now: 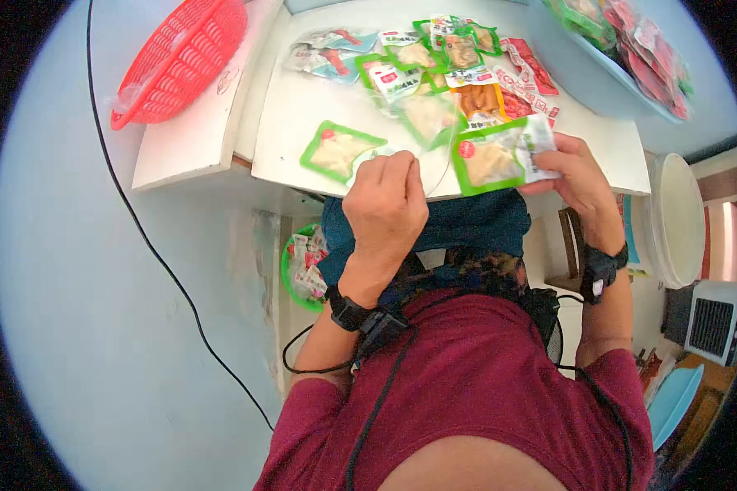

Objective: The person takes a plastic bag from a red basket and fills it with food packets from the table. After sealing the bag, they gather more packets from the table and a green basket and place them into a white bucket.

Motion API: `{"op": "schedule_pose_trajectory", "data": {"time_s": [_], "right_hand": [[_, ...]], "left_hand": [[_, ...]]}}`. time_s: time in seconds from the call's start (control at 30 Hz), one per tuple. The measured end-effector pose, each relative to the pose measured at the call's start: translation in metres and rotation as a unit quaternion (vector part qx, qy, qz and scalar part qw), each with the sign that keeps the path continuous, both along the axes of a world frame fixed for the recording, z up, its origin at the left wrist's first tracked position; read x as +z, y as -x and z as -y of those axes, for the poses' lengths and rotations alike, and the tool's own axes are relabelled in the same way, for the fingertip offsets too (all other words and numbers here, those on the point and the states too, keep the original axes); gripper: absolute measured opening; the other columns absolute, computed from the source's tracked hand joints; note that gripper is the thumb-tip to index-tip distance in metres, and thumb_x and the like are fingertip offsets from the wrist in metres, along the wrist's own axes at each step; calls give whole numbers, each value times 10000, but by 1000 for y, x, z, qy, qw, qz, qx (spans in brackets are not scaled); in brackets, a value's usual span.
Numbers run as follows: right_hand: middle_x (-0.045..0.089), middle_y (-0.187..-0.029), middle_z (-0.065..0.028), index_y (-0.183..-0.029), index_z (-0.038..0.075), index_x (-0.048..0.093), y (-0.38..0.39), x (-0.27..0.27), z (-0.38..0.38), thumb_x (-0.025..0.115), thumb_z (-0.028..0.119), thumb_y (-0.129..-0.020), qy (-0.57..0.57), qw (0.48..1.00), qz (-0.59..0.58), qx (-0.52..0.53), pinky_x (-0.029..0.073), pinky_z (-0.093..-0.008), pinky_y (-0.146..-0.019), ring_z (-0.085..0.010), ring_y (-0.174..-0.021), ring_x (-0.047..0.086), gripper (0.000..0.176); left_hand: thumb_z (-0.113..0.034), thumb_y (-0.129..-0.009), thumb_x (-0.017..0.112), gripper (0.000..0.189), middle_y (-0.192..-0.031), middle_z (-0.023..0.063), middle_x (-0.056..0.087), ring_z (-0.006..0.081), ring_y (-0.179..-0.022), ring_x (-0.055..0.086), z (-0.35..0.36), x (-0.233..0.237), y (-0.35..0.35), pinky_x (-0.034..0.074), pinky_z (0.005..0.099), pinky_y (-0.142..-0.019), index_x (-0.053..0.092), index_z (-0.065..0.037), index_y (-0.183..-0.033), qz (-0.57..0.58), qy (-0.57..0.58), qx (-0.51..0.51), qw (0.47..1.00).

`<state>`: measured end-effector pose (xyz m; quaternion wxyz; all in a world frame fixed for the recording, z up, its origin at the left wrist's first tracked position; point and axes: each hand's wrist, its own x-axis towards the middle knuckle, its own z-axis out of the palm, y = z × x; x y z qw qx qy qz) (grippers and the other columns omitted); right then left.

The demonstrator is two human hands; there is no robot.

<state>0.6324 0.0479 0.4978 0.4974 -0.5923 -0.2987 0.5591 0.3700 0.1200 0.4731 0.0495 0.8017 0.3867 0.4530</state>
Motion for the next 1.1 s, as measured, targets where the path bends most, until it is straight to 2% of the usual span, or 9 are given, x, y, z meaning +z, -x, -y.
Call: {"op": "schedule_pose_trajectory", "data": {"time_s": [0.2, 0.4, 0.7, 0.87, 0.97, 1.0, 1.1], "right_hand": [[685, -1036, -174, -1162, -87, 587, -12, 16, 37, 581, 15, -833, -81, 995, -38, -44, 643, -362, -650, -248, -815, 710, 344], [684, -1052, -173, -1171, -81, 578, 29, 18, 42, 588, -2, -852, -98, 988, -88, -75, 645, -390, -677, -251, -852, 710, 329], [680, -1103, -153, -1193, -53, 579, 72, 7, 17, 571, -4, -893, -99, 986, -130, -44, 616, -395, -785, -238, -927, 700, 304], [639, -1202, -122, -1255, -8, 542, 98, -3, -6, 525, 24, -944, -113, 978, -177, 3, 557, -414, -916, -226, -1058, 651, 313], [634, -1204, -117, -1265, 5, 539, 116, -13, -22, 504, 42, -959, -114, 965, -238, 4, 539, -415, -927, -219, -1073, 637, 310], [639, -1171, -111, -1252, 4, 542, 125, -7, -28, 478, 52, -969, -112, 960, -257, 11, 530, -381, -912, -209, -1046, 634, 295], [644, -1126, -108, -1226, -2, 551, 137, -25, -49, 464, 46, -964, -114, 943, -299, 90, 538, -343, -863, -206, -995, 640, 280]], "left_hand": [[-23, -794, 694, 103, -766, 98, 630, 276, -688, 613, 2, 1, -5, 487, 380, -606, 640, -65, -872, 1, 10, 2, 1000], [-24, -796, 694, 103, -734, 90, 639, 251, -614, 615, 3, -2, -10, 482, 366, -562, 648, -60, -880, 25, 17, 12, 999], [-24, -799, 691, 113, -734, 97, 648, 252, -601, 624, 3, -1, -9, 492, 359, -542, 654, -65, -898, 44, 23, 23, 999], [-38, -805, 691, 125, -787, 114, 672, 279, -635, 637, 9, 0, -11, 500, 363, -552, 660, -57, -924, 36, 24, 14, 999], [-48, -808, 695, 133, -807, 121, 678, 292, -656, 646, 9, -1, -13, 507, 366, -562, 663, -51, -937, 63, 19, 8, 998], [-49, -809, 694, 130, -806, 121, 678, 293, -661, 648, 10, -1, -12, 509, 368, -564, 663, -50, -936, 70, 21, 8, 997], [-50, -813, 692, 123, -806, 123, 677, 296, -674, 655, 11, 0, -11, 514, 371, -572, 662, -48, -933, 88, 17, 9, 996]]}}
